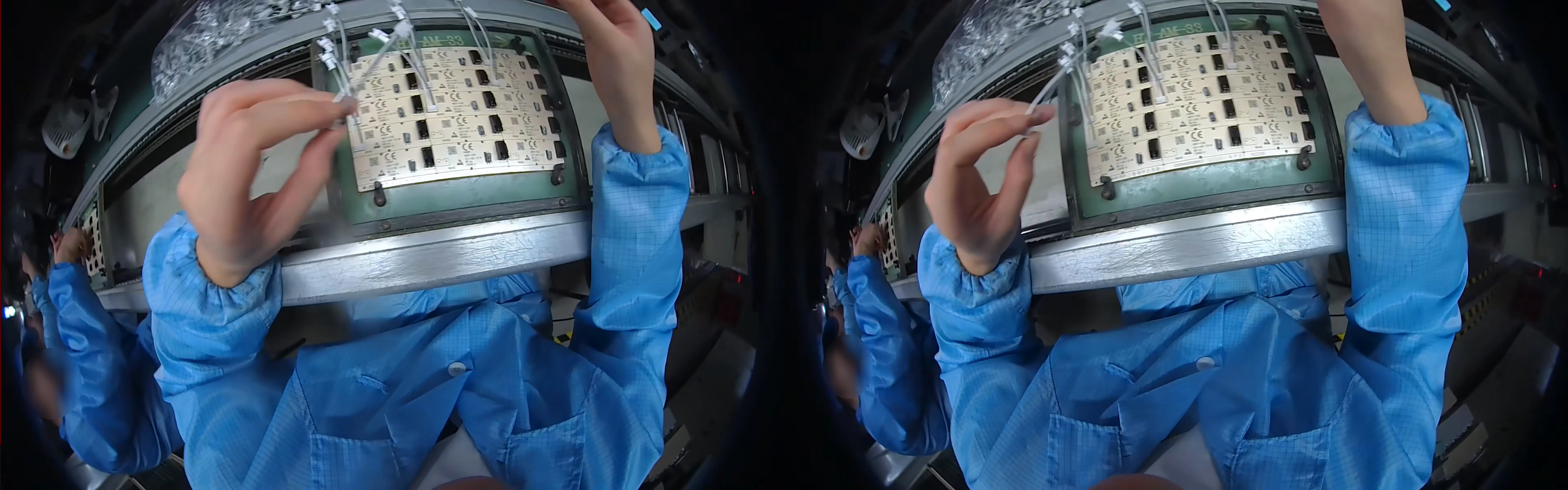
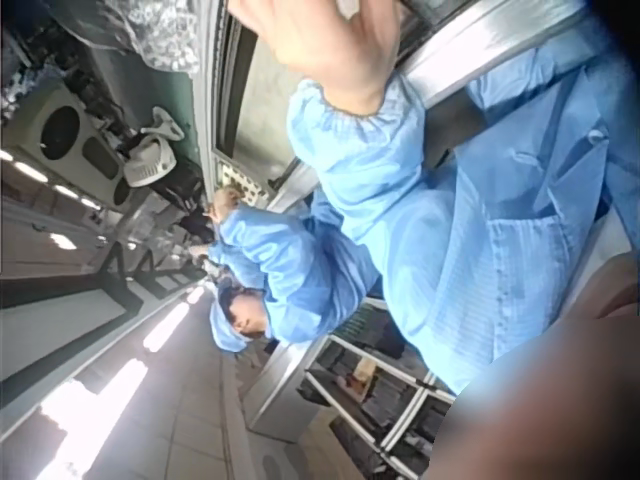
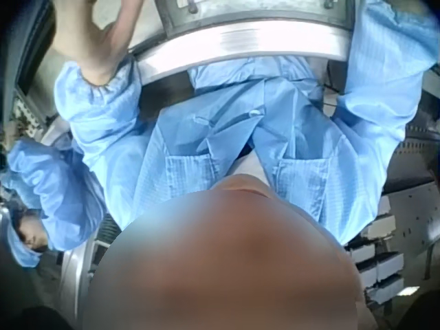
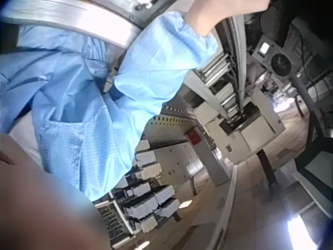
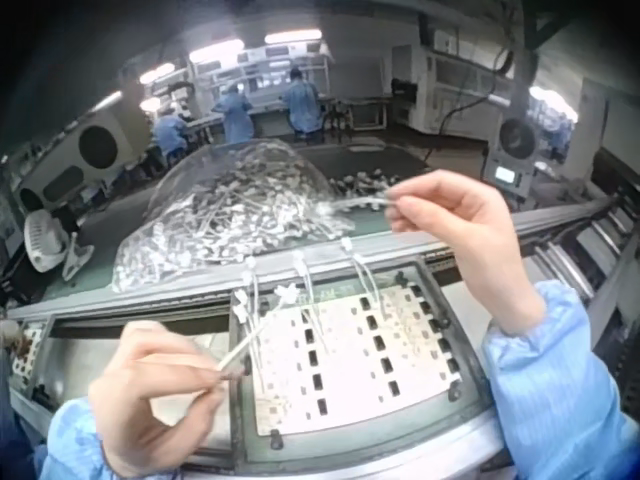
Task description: Place small electronic components onto circuit boards on a moving assembly line.
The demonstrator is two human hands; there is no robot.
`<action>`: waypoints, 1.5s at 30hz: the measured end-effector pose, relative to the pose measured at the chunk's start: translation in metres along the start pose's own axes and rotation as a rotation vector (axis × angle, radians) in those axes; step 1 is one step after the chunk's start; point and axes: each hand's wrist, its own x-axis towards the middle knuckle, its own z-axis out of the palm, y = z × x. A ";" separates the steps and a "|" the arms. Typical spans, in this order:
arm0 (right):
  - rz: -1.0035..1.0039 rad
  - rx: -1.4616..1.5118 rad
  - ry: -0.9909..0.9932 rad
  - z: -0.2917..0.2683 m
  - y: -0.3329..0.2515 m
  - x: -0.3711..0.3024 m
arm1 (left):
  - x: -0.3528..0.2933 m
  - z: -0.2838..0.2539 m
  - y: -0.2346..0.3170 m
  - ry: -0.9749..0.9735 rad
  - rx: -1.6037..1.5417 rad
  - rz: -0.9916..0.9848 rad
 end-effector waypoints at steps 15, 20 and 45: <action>-0.212 -0.862 -0.334 -0.004 0.000 -0.072 | -0.005 0.014 -0.002 -0.355 0.265 -0.208; -0.154 -0.943 -0.315 0.012 -0.007 -0.073 | -0.006 0.014 0.000 -0.347 0.173 -0.279; -0.098 -0.833 -0.547 -0.006 -0.018 -0.077 | -0.004 0.006 0.013 -0.342 0.211 -0.294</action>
